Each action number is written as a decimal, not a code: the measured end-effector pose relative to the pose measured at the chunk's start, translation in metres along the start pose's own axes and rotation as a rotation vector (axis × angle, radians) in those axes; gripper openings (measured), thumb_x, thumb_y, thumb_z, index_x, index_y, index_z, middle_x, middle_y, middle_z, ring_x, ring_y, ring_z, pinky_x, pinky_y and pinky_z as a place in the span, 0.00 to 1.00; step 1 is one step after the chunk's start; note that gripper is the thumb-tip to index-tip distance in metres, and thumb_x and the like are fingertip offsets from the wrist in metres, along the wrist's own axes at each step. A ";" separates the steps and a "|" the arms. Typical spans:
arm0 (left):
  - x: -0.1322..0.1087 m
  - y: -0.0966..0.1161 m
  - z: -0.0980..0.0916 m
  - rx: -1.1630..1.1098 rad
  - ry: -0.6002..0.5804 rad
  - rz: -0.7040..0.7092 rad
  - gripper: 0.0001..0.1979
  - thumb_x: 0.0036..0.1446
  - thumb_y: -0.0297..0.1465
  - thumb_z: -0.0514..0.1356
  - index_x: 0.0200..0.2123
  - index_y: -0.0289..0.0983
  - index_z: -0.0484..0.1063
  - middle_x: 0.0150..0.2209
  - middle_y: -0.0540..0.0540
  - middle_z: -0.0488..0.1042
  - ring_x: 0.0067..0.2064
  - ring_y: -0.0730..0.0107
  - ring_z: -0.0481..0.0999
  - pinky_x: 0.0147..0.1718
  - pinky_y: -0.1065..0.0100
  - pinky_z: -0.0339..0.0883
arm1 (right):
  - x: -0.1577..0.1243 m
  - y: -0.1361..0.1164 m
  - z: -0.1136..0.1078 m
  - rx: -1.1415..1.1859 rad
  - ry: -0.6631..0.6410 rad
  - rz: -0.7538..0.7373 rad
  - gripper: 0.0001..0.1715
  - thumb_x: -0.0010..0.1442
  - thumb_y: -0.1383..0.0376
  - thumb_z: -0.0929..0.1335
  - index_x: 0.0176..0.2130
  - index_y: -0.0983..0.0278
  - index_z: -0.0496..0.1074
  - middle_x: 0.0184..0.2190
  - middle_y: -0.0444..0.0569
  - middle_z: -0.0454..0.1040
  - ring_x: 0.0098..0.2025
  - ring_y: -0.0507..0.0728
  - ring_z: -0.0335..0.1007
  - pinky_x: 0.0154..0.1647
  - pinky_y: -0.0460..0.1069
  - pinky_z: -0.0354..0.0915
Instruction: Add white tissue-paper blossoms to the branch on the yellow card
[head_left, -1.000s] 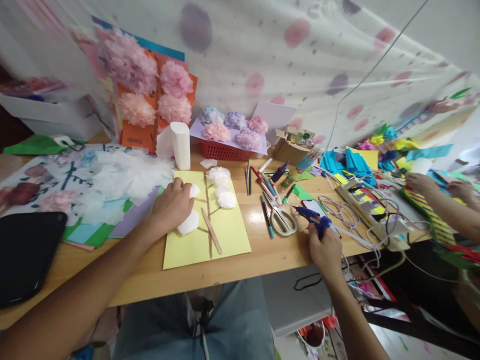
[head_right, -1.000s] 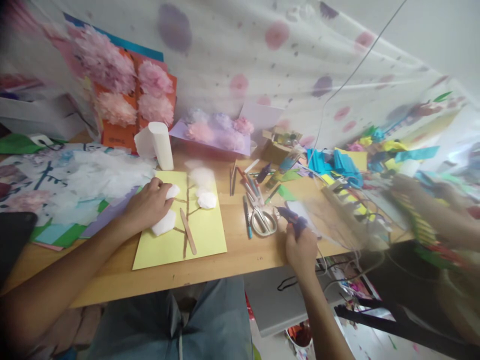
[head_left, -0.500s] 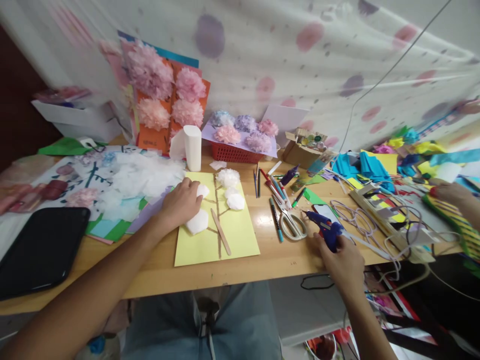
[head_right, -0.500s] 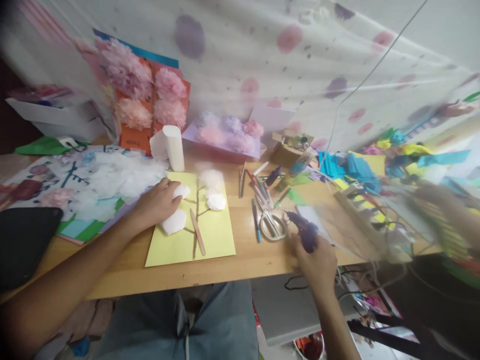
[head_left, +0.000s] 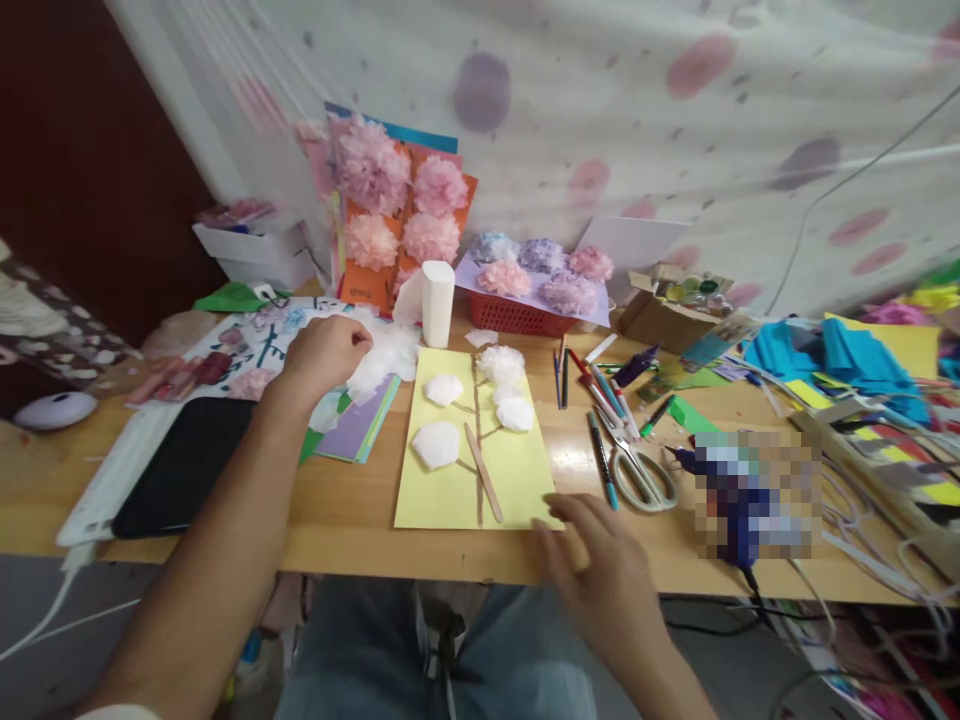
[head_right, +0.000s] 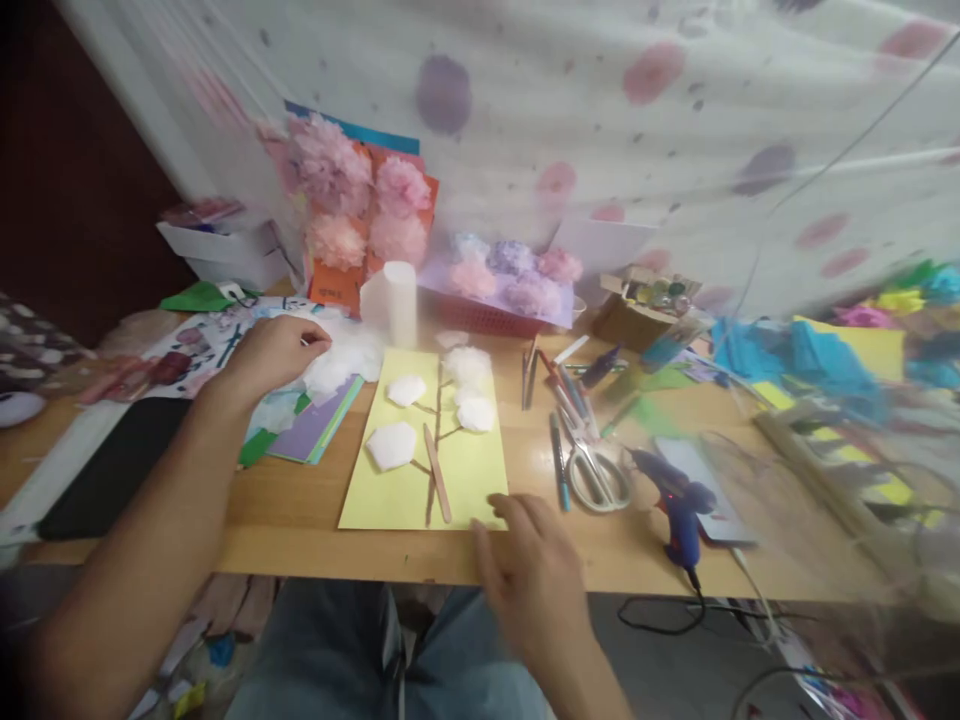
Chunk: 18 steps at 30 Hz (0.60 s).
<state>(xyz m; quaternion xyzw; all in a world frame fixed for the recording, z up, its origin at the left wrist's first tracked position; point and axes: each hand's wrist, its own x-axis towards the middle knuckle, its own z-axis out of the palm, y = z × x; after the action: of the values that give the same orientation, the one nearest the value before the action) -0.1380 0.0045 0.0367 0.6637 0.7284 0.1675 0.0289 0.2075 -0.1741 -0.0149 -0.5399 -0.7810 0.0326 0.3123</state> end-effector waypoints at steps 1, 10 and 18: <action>0.001 0.000 0.000 0.007 -0.046 0.024 0.12 0.59 0.34 0.59 0.40 0.38 0.82 0.44 0.41 0.83 0.47 0.54 0.79 0.46 0.61 0.68 | 0.010 -0.006 0.012 -0.019 -0.038 -0.027 0.11 0.68 0.59 0.65 0.43 0.63 0.72 0.37 0.52 0.77 0.39 0.60 0.75 0.38 0.52 0.69; 0.018 0.038 0.033 0.181 -0.123 0.137 0.14 0.61 0.32 0.57 0.46 0.38 0.80 0.49 0.37 0.80 0.52 0.53 0.77 0.47 0.61 0.69 | 0.048 -0.031 0.061 -0.371 -0.194 -0.020 0.09 0.65 0.66 0.67 0.31 0.63 0.70 0.30 0.51 0.73 0.36 0.62 0.72 0.32 0.52 0.59; 0.034 0.035 0.064 0.123 -0.088 0.144 0.14 0.60 0.32 0.56 0.44 0.39 0.80 0.48 0.38 0.79 0.51 0.54 0.76 0.44 0.62 0.69 | 0.043 -0.025 0.066 -0.439 -0.108 -0.048 0.12 0.64 0.72 0.66 0.29 0.62 0.69 0.27 0.51 0.72 0.31 0.60 0.71 0.27 0.50 0.54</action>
<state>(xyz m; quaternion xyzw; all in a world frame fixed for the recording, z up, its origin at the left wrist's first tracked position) -0.0917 0.0535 -0.0075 0.7215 0.6858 0.0949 0.0080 0.1426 -0.1284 -0.0383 -0.5738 -0.7975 -0.1166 0.1456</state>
